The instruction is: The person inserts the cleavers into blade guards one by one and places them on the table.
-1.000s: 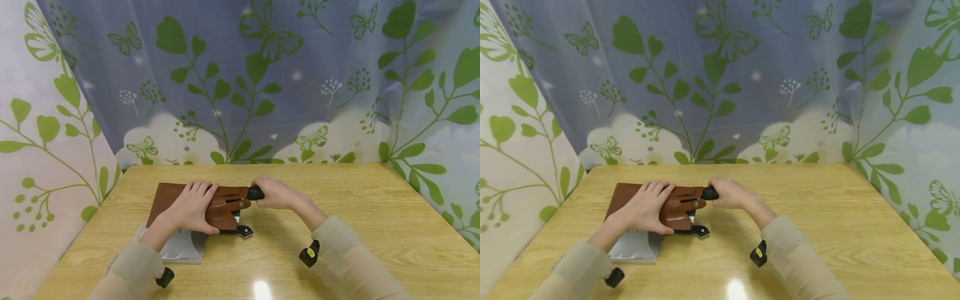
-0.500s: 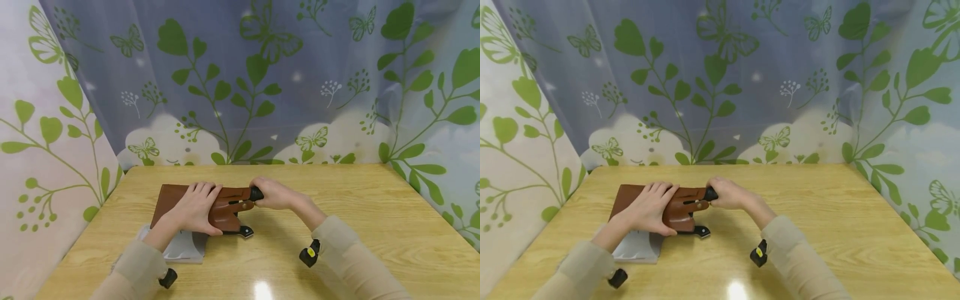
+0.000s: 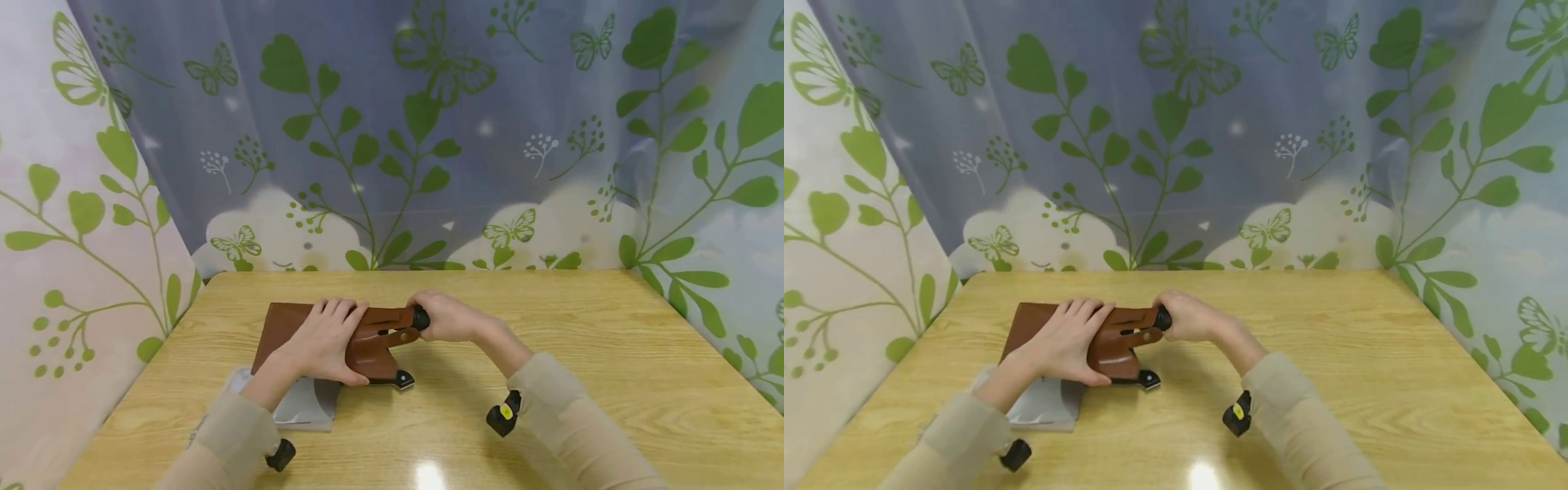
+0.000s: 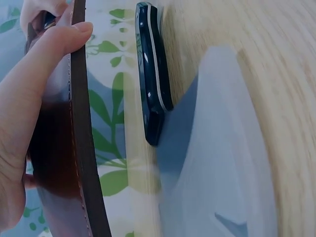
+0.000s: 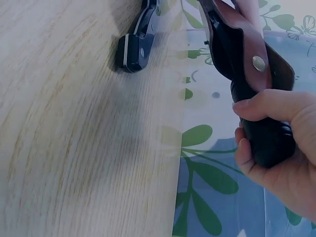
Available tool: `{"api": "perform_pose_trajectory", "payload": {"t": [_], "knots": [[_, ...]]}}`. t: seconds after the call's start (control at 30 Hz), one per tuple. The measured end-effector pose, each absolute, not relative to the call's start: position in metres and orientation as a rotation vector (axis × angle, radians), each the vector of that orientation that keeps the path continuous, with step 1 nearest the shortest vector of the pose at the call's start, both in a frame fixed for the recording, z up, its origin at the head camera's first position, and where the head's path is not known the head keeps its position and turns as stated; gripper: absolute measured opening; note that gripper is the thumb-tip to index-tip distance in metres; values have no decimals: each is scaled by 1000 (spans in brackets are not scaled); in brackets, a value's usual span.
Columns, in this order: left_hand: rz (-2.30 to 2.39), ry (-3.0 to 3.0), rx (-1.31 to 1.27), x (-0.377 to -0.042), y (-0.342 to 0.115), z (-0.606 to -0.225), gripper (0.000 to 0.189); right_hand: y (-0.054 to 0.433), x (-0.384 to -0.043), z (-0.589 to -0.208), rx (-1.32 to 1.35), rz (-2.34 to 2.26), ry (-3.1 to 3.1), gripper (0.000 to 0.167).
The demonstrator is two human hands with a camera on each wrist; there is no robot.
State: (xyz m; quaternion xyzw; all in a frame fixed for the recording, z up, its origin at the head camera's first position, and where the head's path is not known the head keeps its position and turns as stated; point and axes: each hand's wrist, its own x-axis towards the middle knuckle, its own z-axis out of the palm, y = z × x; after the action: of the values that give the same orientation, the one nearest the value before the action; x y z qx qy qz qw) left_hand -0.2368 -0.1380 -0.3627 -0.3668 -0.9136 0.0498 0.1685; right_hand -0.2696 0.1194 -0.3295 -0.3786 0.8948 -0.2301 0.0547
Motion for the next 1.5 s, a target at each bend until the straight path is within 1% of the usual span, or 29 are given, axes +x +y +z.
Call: {"api": "perform_pose_trajectory", "payload": {"t": [0.17,0.4,0.57,0.7,0.87,1.13,1.27,1.5], "knots": [[143,-2600,-1045,-236,-138,-362,114,116,-270,-333,-1191,-709,2716,38],[184,-2591,-1035,-235,-141,-359,115,116,-271,-335,-1190,-709,2691,40],[160,-2601,-999,-236,-148,-357,114,114,-271,-333,-1173,-683,2782,38],[164,-2619,-988,-237,-155,-355,114,110,-273,-334,-1210,-612,2864,37],[193,-2655,-998,-244,-164,-356,114,101,-278,-343,-1217,-582,2908,37],[123,-2739,-989,-260,-181,-370,114,83,-291,-356,-1186,-613,2930,36],[103,-2780,-974,-267,-186,-373,114,75,-299,-363,-1144,-625,2924,36],[54,-2870,-916,-281,-192,-377,114,58,-313,-365,-1065,-594,2934,31]]}}
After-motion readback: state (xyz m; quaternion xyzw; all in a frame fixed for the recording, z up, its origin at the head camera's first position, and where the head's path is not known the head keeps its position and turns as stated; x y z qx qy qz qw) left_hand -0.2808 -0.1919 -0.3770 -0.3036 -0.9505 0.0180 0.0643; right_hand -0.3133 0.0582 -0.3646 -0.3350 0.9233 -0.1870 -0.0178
